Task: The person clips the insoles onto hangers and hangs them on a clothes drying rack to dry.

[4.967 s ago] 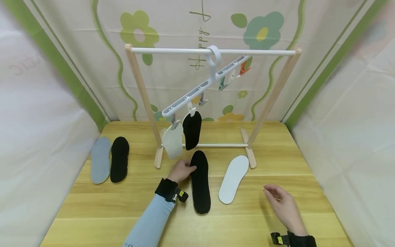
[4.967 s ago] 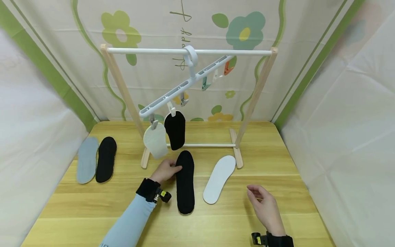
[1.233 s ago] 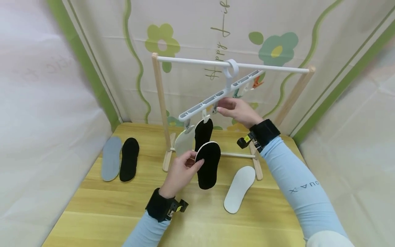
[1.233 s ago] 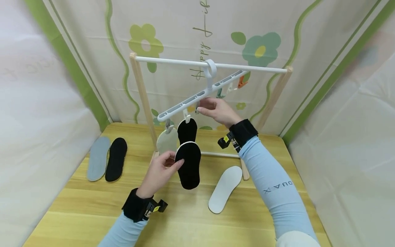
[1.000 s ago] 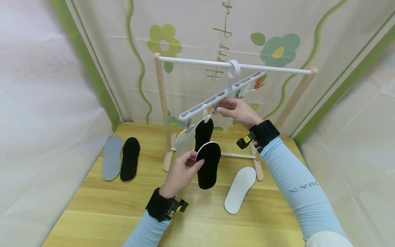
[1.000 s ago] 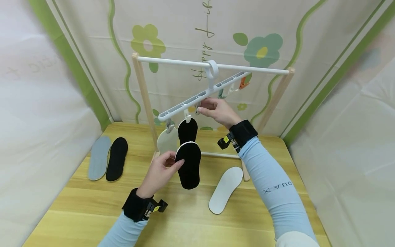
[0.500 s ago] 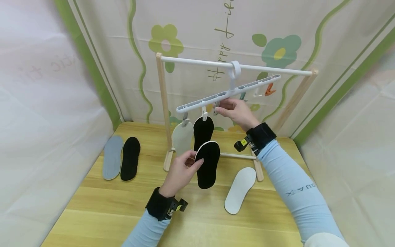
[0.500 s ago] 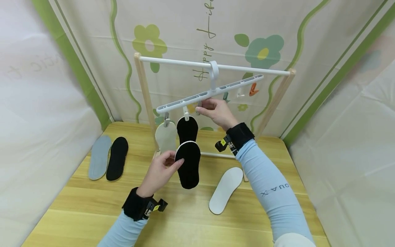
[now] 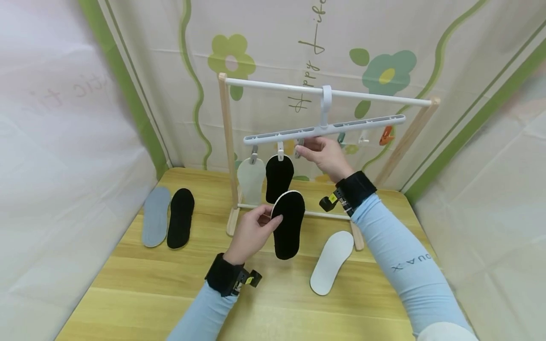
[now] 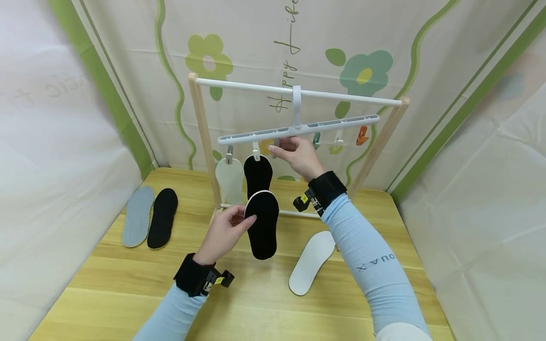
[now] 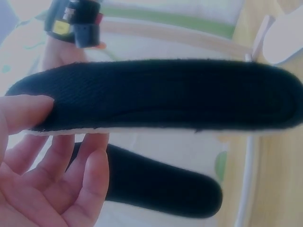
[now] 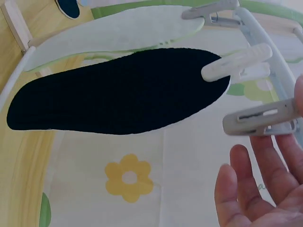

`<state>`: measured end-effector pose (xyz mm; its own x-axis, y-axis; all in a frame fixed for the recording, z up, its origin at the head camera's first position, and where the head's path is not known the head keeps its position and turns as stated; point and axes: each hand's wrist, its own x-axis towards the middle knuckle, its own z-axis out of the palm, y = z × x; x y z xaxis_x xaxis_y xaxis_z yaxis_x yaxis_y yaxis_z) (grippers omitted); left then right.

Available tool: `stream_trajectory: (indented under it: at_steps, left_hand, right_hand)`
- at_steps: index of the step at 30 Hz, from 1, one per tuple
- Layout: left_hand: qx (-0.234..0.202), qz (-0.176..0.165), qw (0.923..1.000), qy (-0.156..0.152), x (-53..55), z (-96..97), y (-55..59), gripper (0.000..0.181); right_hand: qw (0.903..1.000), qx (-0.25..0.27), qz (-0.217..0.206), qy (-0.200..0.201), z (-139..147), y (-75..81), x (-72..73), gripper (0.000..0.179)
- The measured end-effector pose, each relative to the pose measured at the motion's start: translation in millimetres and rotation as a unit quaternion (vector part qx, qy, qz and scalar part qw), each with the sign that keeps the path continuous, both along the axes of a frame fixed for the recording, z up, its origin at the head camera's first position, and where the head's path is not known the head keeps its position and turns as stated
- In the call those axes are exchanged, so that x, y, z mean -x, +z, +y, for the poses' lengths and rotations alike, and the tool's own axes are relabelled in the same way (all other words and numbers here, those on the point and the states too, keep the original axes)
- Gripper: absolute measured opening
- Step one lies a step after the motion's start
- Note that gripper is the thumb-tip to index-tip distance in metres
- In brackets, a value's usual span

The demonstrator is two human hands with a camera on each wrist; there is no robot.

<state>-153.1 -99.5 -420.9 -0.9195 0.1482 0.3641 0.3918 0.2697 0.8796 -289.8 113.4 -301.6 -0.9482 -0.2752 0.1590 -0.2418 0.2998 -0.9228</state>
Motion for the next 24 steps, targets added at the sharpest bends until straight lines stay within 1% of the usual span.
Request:
stream_trajectory:
  at_steps: [5, 8, 12, 18, 24]
  left_hand:
    - [0.012, -0.025, 0.9996, 0.009, 17.8, 6.6, -3.6, 0.017]
    - [0.005, -0.036, 0.9993, 0.012, 29.8, 10.7, -4.7, 0.017]
    - [-0.002, -0.047, 0.9988, 0.014, 45.0, 15.3, -3.2, 0.016]
    - [0.006, -0.042, 0.9991, 0.01, 64.2, 21.2, 0.1, 0.017]
    - [0.006, -0.037, 0.9993, 0.007, 75.2, 25.5, 4.6, 0.017]
  right_hand:
    - [0.9998, 0.016, -0.004, -0.013, -5, -0.8, -1.1, 0.047]
    - [0.9997, 0.017, -0.004, -0.018, -8, -0.7, -2.8, 0.046]
    - [0.9997, 0.016, 0.002, -0.018, -11, -0.1, -4.9, 0.044]
    - [0.9996, 0.005, 0.016, -0.024, -13, 0.1, -8.4, 0.045]
    - [0.9992, 0.019, 0.03, -0.021, -16, -1.9, -10.6, 0.039]
